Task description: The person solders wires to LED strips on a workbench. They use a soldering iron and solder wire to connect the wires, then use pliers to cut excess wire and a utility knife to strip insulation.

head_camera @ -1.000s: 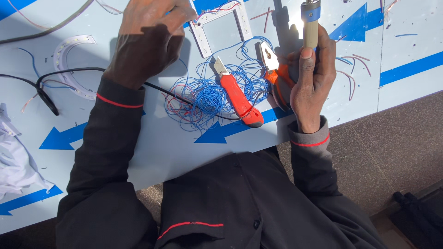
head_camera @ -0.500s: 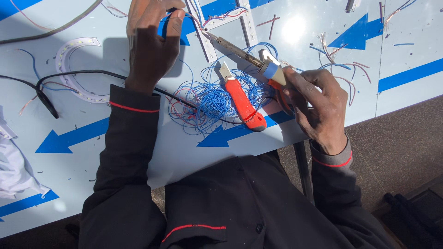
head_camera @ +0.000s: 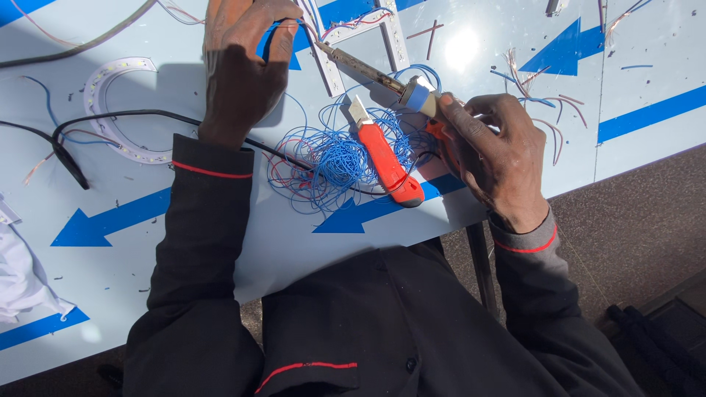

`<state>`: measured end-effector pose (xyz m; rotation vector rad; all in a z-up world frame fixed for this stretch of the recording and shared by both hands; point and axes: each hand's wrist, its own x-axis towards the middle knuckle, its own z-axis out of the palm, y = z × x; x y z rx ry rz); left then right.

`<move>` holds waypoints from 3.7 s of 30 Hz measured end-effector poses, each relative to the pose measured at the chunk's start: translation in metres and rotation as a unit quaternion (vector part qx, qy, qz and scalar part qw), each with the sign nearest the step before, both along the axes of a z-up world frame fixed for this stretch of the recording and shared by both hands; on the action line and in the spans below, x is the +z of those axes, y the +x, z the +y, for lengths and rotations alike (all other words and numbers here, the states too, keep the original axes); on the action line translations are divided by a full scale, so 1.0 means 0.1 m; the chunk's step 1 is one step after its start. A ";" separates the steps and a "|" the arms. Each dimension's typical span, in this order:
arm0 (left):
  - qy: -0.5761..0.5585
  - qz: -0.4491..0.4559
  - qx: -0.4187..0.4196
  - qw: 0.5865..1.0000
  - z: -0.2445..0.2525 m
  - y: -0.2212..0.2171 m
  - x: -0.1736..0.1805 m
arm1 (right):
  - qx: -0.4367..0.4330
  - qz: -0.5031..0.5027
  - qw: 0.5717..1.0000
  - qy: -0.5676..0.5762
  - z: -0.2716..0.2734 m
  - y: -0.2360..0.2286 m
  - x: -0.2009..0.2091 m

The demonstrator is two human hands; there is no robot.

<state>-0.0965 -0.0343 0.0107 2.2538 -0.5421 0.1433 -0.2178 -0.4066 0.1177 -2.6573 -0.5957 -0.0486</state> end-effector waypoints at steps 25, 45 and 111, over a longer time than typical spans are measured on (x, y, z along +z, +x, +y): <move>-0.017 0.028 -0.038 0.999 -0.03 0.13 0.15 | -0.168 -0.028 0.971 0.166 0.03 0.22 -0.09; 0.063 -0.005 -0.091 0.994 -0.01 0.11 0.07 | -0.198 -0.038 0.947 0.250 -0.03 0.47 -0.55; -0.127 0.203 -0.436 0.868 -1.19 -1.16 0.94 | -0.190 0.073 0.686 0.699 0.19 -0.36 0.87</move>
